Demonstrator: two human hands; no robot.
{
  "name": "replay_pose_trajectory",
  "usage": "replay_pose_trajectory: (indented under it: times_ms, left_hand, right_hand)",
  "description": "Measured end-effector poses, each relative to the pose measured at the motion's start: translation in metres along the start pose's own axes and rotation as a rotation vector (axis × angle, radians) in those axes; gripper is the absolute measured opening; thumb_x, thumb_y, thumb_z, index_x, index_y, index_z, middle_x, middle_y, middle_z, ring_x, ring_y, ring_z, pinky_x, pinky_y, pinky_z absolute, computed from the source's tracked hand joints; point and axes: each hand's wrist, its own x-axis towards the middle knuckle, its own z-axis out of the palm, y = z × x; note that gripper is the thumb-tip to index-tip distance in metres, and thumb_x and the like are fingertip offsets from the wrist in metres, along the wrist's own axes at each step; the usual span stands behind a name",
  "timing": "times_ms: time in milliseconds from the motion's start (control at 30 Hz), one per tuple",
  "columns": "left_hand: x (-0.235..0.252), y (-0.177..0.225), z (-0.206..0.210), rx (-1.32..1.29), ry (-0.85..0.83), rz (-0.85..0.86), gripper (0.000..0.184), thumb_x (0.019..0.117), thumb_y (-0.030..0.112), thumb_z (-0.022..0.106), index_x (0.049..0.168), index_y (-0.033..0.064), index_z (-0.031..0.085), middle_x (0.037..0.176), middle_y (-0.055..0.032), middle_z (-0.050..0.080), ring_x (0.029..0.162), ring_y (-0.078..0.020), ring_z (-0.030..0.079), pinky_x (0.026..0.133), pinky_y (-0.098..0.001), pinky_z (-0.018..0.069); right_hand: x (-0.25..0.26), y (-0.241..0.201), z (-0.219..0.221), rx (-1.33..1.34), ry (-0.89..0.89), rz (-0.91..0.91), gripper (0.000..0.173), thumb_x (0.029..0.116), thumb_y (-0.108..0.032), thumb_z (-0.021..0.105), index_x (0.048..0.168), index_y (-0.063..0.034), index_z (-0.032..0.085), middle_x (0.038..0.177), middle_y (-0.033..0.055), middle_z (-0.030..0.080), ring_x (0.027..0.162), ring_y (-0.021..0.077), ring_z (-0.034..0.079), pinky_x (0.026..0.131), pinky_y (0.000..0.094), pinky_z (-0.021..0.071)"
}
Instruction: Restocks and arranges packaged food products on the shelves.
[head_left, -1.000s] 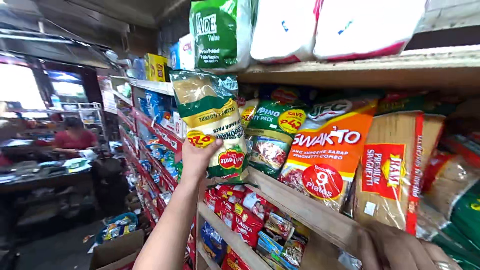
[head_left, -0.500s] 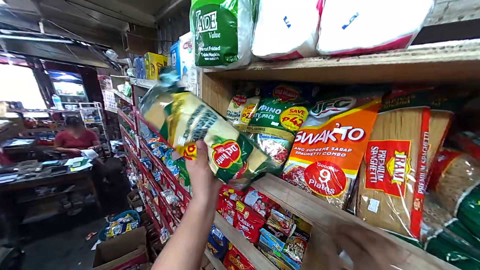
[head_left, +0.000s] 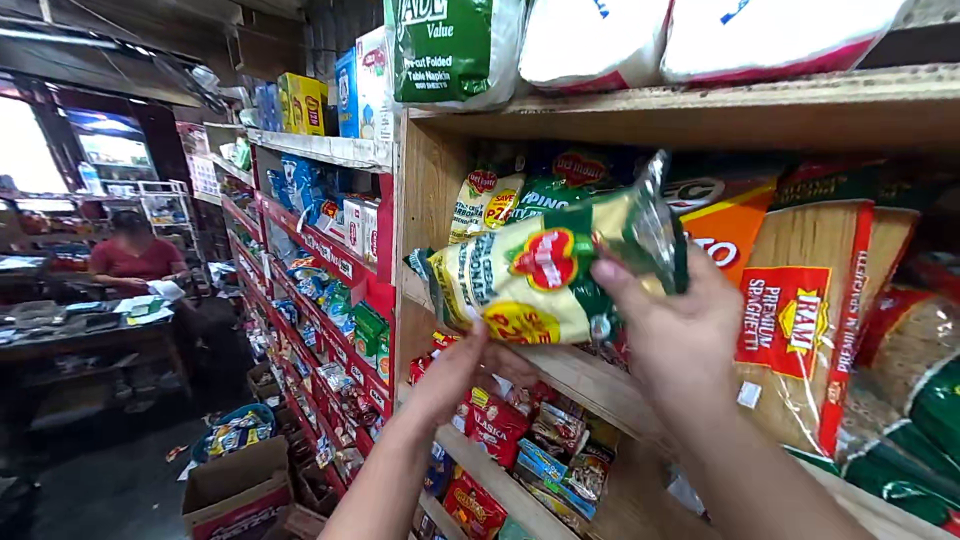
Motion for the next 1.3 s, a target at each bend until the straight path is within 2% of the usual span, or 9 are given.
replay_pose_trajectory:
  times_ms: [67,200,367,533,667,800,933,1100,1300]
  left_hand:
    - [-0.001,-0.004,-0.021,0.082,0.273,0.227,0.055,0.1113,0.037,0.027,0.097,0.0095,0.072,0.093,0.0028,0.077,0.086,-0.0065,0.071,0.076,-0.0263,0.0580]
    - [0.025,-0.017,-0.060,0.394,0.614,0.499,0.037,0.1074,0.032,0.048,0.116,0.0025,0.068,0.113,-0.0055,0.071,0.103,-0.0104,0.067,0.089,-0.0322,0.0571]
    - [0.068,-0.046,-0.079,0.662,0.681,0.344,0.039,0.1039,0.032,0.057,0.125,-0.0006,0.061,0.130,-0.0220,0.059,0.120,-0.0308,0.059,0.097,-0.0474,0.0515]
    - [0.098,-0.052,-0.087,0.797,0.798,0.400,0.065,0.0880,0.033,0.078,0.140,0.0037,0.053,0.159,-0.0323,0.025,0.136,-0.0461,0.045,0.102,-0.0567,0.0475]
    - [0.137,-0.043,-0.107,0.996,0.667,0.290,0.075,0.1007,0.055,0.052,0.160,0.0146,0.033,0.171,-0.0201,0.010,0.150,-0.0455,0.030,0.111,-0.0641,0.0373]
    - [0.161,-0.025,-0.111,1.144,0.482,-0.041,0.066,0.1091,0.045,0.038,0.160,0.0043,0.027,0.165,-0.0250,0.025,0.140,-0.0502,0.043,0.105,-0.0712,0.0395]
    - [0.182,-0.024,-0.124,1.155,0.340,-0.157,0.051,0.1088,0.035,0.044,0.147,0.0010,0.049,0.156,-0.0293,0.037,0.139,-0.0504,0.044,0.106,-0.0707,0.0389]
    - [0.192,-0.028,-0.126,1.158,0.312,-0.164,0.061,0.1107,0.043,0.034,0.151,-0.0026,0.042,0.156,-0.0348,0.035,0.139,-0.0556,0.041,0.107,-0.0736,0.0348]
    - [0.172,-0.052,-0.138,1.113,0.452,-0.023,0.052,0.1024,0.023,0.055,0.143,-0.0065,0.047,0.136,-0.0375,0.054,0.127,-0.0561,0.053,0.102,-0.0737,0.0394]
  right_hand:
    - [0.029,0.000,0.014,0.059,0.009,-0.042,0.035,0.0866,-0.008,0.079,0.118,-0.0029,0.066,0.106,0.0009,0.072,0.094,0.0023,0.071,0.083,0.0228,0.0616]
    - [0.073,-0.010,0.050,-0.039,-0.045,-0.246,0.033,0.0886,-0.014,0.077,0.118,-0.0036,0.068,0.109,0.0042,0.073,0.101,0.0054,0.070,0.091,0.0254,0.0585]
    - [0.115,-0.027,0.111,-0.501,-0.302,-0.163,0.044,0.0916,-0.022,0.075,0.134,-0.0140,0.065,0.124,0.0142,0.070,0.115,0.0314,0.067,0.094,0.0566,0.0526]
    - [0.130,0.018,0.165,-0.790,-0.356,-0.398,0.049,0.0979,-0.012,0.067,0.145,-0.0153,0.057,0.144,0.0199,0.054,0.120,0.0450,0.060,0.089,0.0586,0.0549]
    - [0.144,0.059,0.186,-1.098,-0.339,-0.591,0.050,0.1010,-0.004,0.054,0.150,-0.0157,0.054,0.163,0.0093,0.040,0.146,0.0469,0.036,0.105,0.0739,0.0318]
    - [0.144,0.083,0.191,-1.092,-0.660,-0.351,0.074,0.1038,-0.060,0.041,0.162,-0.0156,0.033,0.172,0.0047,0.022,0.158,0.0401,0.016,0.119,0.0758,0.0018]
    - [0.151,0.112,0.188,-0.970,-0.818,-0.047,0.092,0.0944,-0.074,0.051,0.167,-0.0291,0.016,0.174,0.0109,0.004,0.157,0.0486,0.006,0.115,0.0745,0.0260]
    - [0.159,0.098,0.181,-0.872,-0.762,0.014,0.091,0.0922,-0.059,0.068,0.165,-0.0242,0.026,0.163,0.0244,0.032,0.146,0.0495,0.036,0.109,0.0698,0.0383]
    - [0.088,0.042,0.152,-1.170,-0.902,-0.548,0.044,0.1006,-0.025,0.062,0.145,-0.0237,0.059,0.155,0.0039,0.049,0.146,0.0347,0.039,0.110,0.0688,0.0332]
